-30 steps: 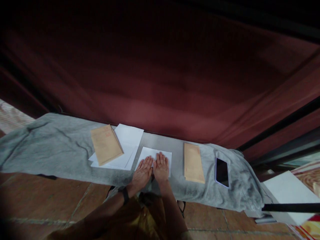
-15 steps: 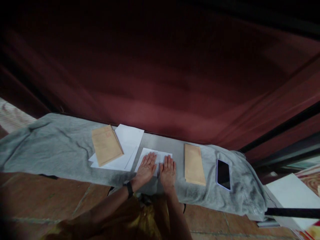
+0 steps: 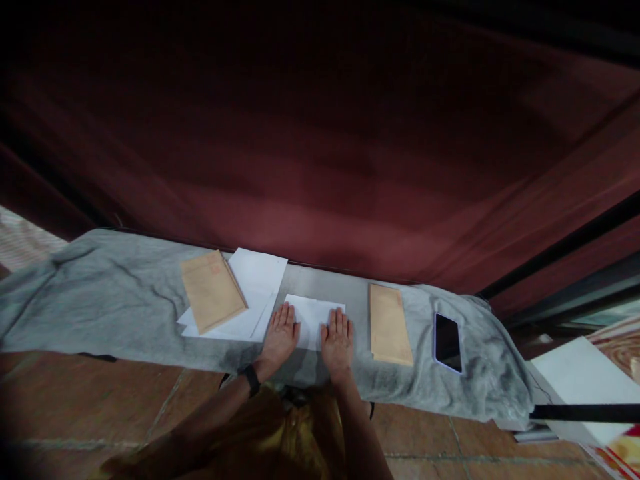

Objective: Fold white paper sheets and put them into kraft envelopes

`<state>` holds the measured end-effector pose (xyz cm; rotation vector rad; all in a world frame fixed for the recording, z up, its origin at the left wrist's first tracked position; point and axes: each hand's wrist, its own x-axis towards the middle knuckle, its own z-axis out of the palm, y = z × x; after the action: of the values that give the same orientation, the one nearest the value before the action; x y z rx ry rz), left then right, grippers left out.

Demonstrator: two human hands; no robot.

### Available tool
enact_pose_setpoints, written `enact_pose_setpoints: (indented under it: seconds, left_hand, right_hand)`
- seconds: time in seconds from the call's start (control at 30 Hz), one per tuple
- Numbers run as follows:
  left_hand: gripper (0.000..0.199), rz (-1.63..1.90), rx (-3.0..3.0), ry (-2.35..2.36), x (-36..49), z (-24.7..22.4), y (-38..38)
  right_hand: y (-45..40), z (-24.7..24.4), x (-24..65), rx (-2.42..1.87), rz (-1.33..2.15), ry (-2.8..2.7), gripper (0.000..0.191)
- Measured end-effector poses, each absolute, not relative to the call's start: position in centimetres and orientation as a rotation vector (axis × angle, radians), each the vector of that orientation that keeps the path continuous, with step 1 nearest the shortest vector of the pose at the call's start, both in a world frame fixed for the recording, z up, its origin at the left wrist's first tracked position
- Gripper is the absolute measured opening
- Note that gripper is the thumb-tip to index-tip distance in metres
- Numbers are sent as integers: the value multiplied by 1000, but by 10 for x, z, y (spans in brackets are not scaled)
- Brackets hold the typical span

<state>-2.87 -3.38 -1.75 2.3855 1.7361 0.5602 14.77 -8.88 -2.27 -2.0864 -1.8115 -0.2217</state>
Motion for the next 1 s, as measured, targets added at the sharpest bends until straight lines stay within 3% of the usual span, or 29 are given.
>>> enact_pose_setpoints:
  seconds: [0.17, 0.4, 0.57, 0.73, 0.9, 1.0]
  left_hand:
    - [58, 822, 2123, 1668, -43, -19, -36]
    - [59, 869, 1545, 1585, -59, 15, -21]
    - [42, 965, 1209, 1367, -59, 30, -28]
    - [38, 1035, 1214, 1232, -48, 63, -37]
    - [58, 1029, 1181, 1014, -37, 100, -46]
    - [61, 1044, 1098, 1158, -37, 96, -53]
  right_hand:
    - [-89, -25, 148, -2053, -212, -1799, 54]
    - [-88, -23, 149, -2046, -216, -1781, 53]
    - [-96, -16, 143, -1929, -110, -1769, 53]
    - [-109, 16, 109, -1686, 135, -1916, 69]
    - [-96, 59, 96, -1567, 533, -1347, 56]
    - [-87, 77, 102, -1340, 720, -846, 60]
